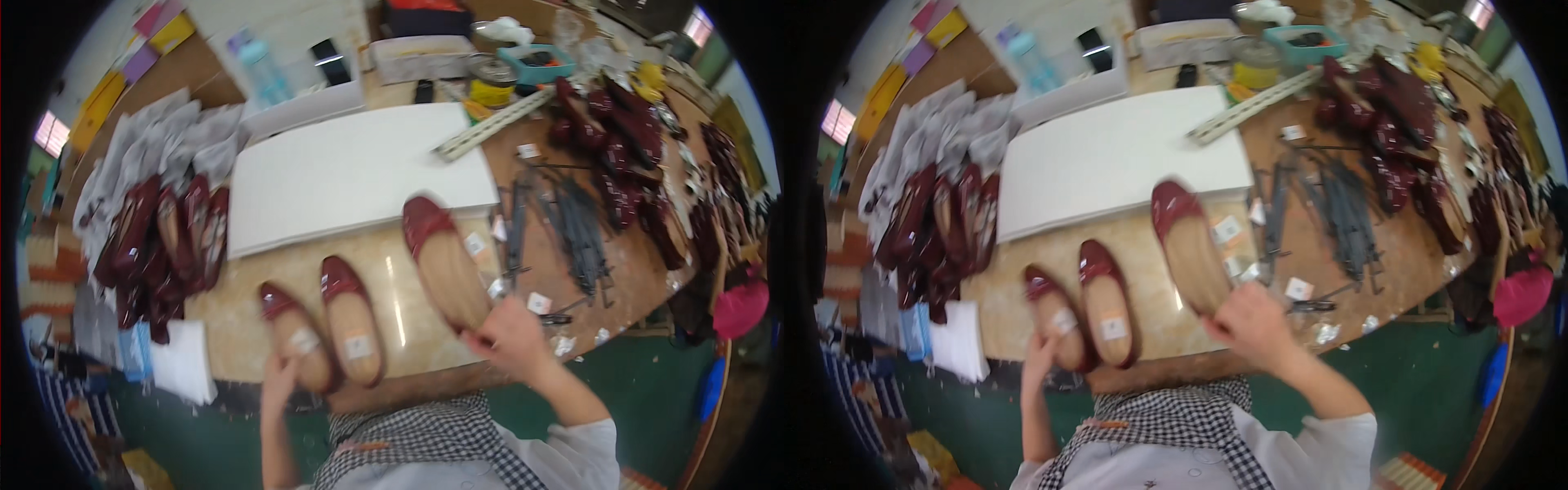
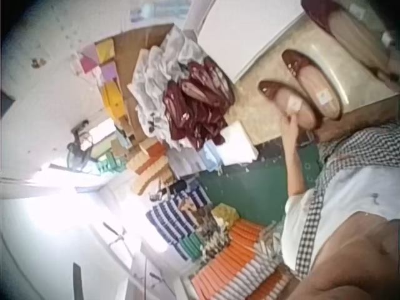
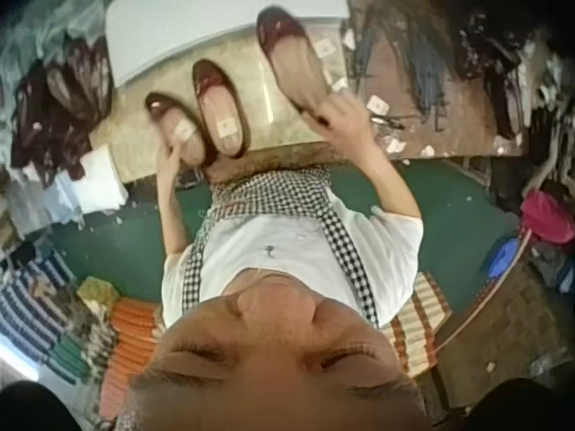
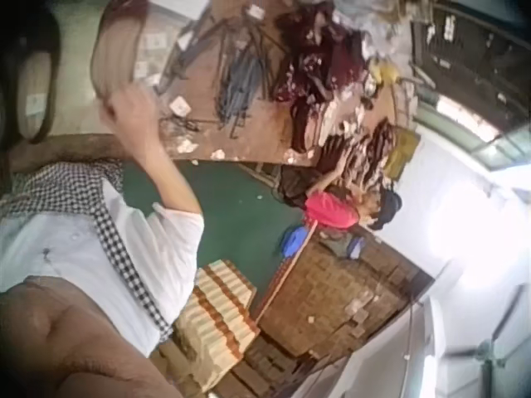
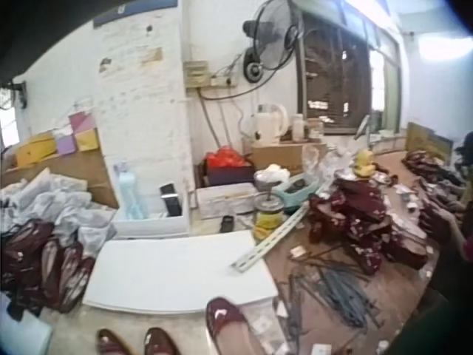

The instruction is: The person cleans the interior of maroon patent leather flats using a white cloth. They repeatedly pick up shoes, wipe the insoles, and place them back on the table. The person also handles white tissue paper and shoe boxes, preparing them for packaging.

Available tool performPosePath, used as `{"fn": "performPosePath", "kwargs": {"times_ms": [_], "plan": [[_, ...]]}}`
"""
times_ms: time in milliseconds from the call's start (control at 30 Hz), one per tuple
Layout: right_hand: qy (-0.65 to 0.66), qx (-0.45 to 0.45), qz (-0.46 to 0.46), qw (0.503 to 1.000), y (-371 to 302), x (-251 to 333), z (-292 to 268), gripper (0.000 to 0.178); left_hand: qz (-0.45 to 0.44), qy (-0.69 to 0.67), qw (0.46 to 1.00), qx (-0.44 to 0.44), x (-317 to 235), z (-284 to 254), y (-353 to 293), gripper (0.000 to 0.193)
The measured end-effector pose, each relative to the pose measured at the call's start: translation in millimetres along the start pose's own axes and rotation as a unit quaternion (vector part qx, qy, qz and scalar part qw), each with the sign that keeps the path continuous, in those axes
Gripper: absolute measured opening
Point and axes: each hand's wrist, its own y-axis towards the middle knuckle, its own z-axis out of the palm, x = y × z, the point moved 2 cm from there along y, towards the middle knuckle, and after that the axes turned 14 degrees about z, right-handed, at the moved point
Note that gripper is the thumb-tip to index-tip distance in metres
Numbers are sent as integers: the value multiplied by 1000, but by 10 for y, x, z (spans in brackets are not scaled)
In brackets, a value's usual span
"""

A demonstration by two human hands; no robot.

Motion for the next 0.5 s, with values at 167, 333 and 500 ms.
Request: {"fn": "performPosePath", "kwargs": {"times_ms": [167, 333, 500], "plan": [[72, 121, 7, 990, -609, 97, 863, 26, 72, 359, 929, 54, -1258, -212, 435, 58], [34, 203, 42, 978, -438, 348, 694, 20, 435, 397, 787, -182, -2055, -16, 1887, 52], [49, 124, 215, 968, -547, 336, 322, 27, 350, 410, 826, -163, -1766, 538, 2820, 53]]}}
